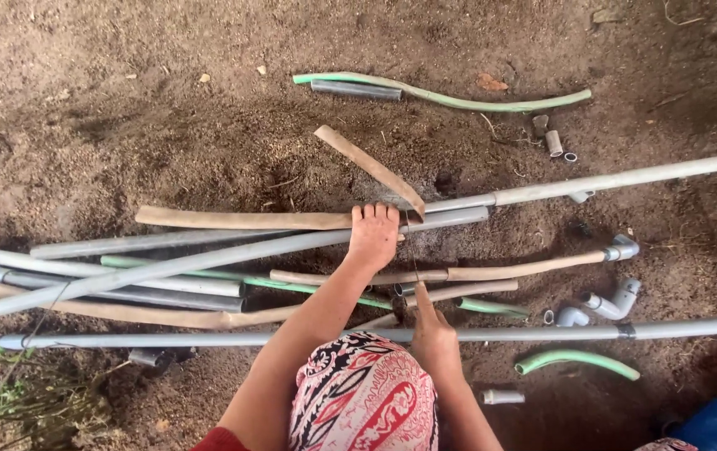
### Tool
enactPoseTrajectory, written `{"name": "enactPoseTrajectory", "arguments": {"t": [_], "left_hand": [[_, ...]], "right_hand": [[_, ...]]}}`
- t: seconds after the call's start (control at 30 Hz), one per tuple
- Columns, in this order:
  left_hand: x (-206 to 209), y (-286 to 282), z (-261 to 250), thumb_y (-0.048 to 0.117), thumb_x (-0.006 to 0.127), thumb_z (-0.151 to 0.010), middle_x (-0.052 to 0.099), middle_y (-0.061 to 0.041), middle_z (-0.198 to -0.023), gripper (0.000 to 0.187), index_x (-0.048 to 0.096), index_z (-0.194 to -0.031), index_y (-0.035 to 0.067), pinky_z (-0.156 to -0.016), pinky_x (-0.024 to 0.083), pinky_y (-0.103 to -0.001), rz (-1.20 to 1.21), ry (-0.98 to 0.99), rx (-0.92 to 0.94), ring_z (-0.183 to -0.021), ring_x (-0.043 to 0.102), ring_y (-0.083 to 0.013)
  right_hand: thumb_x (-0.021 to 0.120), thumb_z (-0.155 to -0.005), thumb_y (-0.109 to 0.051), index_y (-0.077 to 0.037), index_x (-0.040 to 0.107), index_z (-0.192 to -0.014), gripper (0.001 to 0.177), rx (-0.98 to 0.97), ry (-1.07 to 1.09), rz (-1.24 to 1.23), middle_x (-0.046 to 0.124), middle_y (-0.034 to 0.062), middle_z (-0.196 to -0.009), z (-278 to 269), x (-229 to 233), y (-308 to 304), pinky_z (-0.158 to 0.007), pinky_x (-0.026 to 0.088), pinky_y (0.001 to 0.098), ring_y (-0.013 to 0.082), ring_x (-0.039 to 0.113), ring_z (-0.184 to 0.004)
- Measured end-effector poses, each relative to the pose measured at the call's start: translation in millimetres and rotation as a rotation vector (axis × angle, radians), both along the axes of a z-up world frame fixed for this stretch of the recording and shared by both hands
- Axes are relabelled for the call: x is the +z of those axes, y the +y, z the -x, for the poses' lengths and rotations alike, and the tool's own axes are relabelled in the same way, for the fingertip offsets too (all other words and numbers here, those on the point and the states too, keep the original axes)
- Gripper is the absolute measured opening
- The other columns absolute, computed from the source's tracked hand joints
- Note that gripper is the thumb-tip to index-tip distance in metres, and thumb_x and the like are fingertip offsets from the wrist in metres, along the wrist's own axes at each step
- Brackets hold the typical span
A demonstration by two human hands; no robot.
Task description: The person uses a hand saw to cut through a metal pipe resting on a pile of other pipes and hoses. They hold the pipe steady with their left hand while sawing with their right hand. After cutting, they move the pipe and continue sawing another section.
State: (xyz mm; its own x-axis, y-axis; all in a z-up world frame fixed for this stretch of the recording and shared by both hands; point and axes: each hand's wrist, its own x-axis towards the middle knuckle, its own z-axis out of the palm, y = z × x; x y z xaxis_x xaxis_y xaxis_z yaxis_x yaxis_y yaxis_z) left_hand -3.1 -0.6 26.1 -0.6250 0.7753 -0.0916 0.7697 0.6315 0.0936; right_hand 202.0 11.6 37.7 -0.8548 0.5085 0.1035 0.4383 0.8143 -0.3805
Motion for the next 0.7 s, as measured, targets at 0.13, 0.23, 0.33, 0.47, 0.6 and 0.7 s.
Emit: {"name": "enactPoseTrajectory", "arguments": {"t": [0.13, 0.23, 0.33, 0.47, 0.6, 0.7], "left_hand": [[-1, 4, 3, 0.017, 0.040, -0.090, 0.057, -0.015, -0.112, 0.038, 0.045, -0.125, 0.003, -0.096, 0.026, -0.049, 0.021, -0.061, 0.012, -0.107, 0.052, -0.0312], [-15, -4, 8, 0.039, 0.050, -0.089, 0.054, -0.017, -0.115, 0.052, 0.043, -0.126, 0.004, -0.099, 0.027, -0.050, -0.025, -0.107, -0.047, -0.111, 0.051, -0.0331], [3, -7, 11, 0.032, 0.056, -0.089, 0.055, -0.010, -0.107, 0.035, 0.052, -0.116, 0.011, -0.100, 0.024, -0.055, -0.057, -0.096, -0.055, -0.106, 0.052, -0.0301], [40, -6, -7, 0.032, 0.057, -0.089, 0.057, -0.010, -0.094, 0.028, 0.056, -0.106, 0.010, -0.101, 0.023, -0.057, -0.191, 0.048, -0.132, -0.095, 0.058, -0.0267], [135, -3, -39, 0.026, 0.042, -0.099, 0.060, -0.014, -0.105, 0.031, 0.050, -0.122, 0.007, -0.098, 0.031, -0.055, -0.145, -0.093, -0.177, -0.098, 0.060, -0.0294], [169, 17, -56, 0.028, 0.044, -0.097, 0.061, -0.015, -0.098, 0.030, 0.050, -0.116, 0.006, -0.089, 0.039, -0.054, -0.231, -0.077, -0.268, -0.091, 0.064, -0.0317]], "right_hand": [[0.044, -0.091, -0.012, -0.021, 0.050, -0.134, 0.044, -0.029, 0.175, 0.164, 0.069, 0.0156, -0.084, 1, 6, 0, -0.058, 0.057, 0.0360, 0.0295, 0.070, -0.068], [0.049, -0.090, -0.013, -0.017, 0.053, -0.131, 0.041, -0.021, 0.187, 0.211, 0.070, 0.0167, -0.087, -13, 37, 4, -0.061, 0.058, 0.0367, 0.0288, 0.070, -0.072], [0.053, -0.086, -0.009, -0.015, 0.055, -0.128, 0.043, 0.005, 0.277, 0.151, 0.069, 0.0155, -0.097, -26, 31, 10, -0.063, 0.055, 0.0423, 0.0319, 0.068, -0.072], [0.049, -0.087, -0.010, -0.016, 0.055, -0.127, 0.042, -0.030, 0.288, 0.099, 0.069, 0.0101, -0.102, -48, 51, 10, -0.061, 0.056, 0.0409, 0.0314, 0.068, -0.070], [0.047, -0.090, -0.009, -0.015, 0.050, -0.135, 0.046, -0.052, 0.249, -0.075, 0.070, 0.0077, -0.100, -75, 114, 20, -0.048, 0.053, 0.0238, 0.0128, 0.065, -0.051], [0.050, -0.086, -0.003, -0.013, 0.053, -0.131, 0.047, -0.047, 0.374, -0.096, 0.069, 0.0111, -0.101, -99, 151, 38, -0.056, 0.057, 0.0328, 0.0236, 0.068, -0.067]]}}
